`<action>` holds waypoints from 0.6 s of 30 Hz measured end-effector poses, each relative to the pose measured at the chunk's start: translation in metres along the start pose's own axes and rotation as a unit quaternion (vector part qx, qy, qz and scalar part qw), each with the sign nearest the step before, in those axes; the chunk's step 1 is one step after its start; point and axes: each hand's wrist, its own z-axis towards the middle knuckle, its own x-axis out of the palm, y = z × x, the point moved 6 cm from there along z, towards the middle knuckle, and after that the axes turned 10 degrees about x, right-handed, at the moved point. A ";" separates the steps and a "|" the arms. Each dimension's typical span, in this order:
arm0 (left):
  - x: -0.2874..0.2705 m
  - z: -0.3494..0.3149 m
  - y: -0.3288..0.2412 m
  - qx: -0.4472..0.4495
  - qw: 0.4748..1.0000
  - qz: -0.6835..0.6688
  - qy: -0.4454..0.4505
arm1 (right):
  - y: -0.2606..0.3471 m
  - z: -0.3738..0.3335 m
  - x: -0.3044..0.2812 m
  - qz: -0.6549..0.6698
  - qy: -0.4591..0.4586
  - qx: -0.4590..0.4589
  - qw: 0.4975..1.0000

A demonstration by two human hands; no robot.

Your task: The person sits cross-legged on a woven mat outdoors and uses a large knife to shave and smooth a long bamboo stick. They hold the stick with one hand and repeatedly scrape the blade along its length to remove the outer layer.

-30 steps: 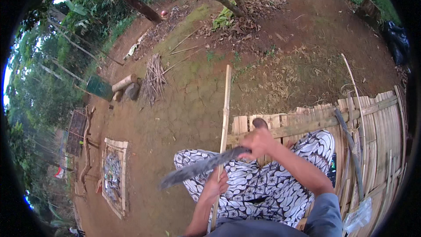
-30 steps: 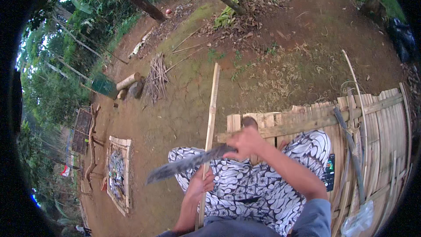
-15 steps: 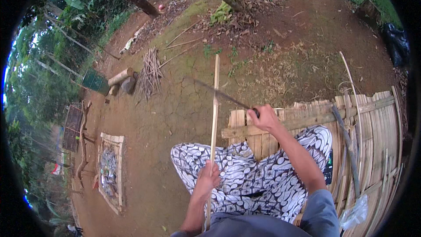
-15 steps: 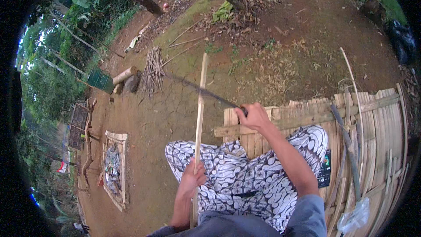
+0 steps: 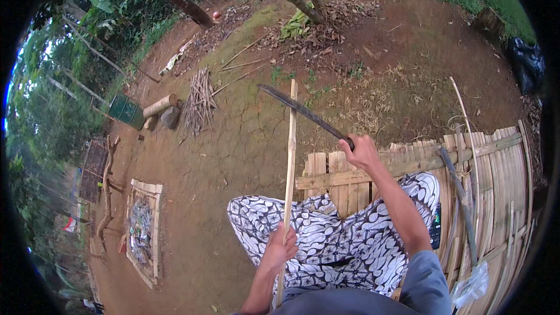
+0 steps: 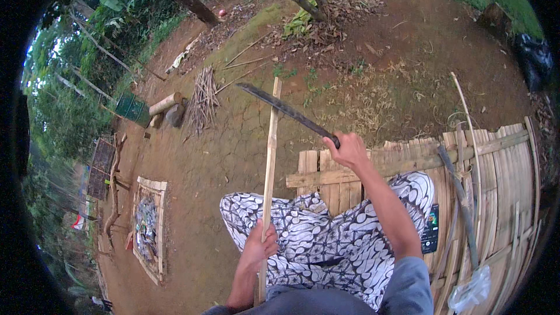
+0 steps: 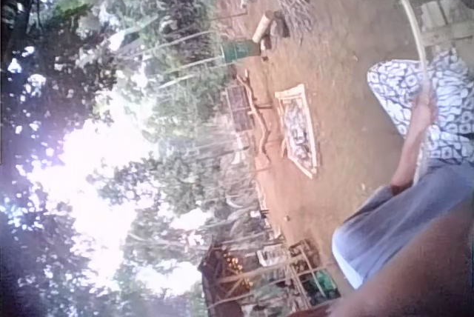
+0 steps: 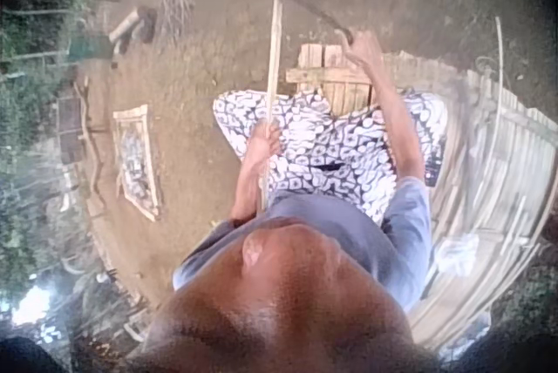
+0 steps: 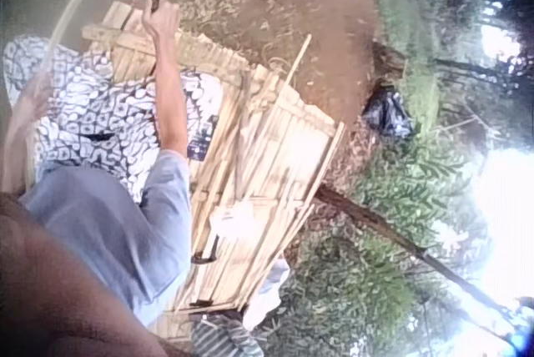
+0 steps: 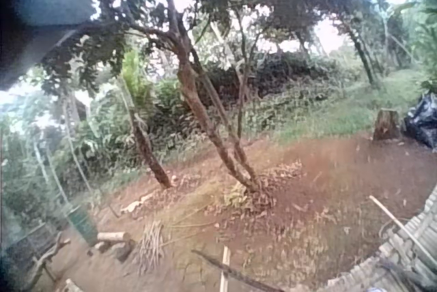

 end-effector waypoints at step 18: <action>-0.018 0.004 0.028 -0.019 1.000 -0.012 -0.019 | 0.010 -0.024 0.016 -0.068 0.037 -0.054 0.996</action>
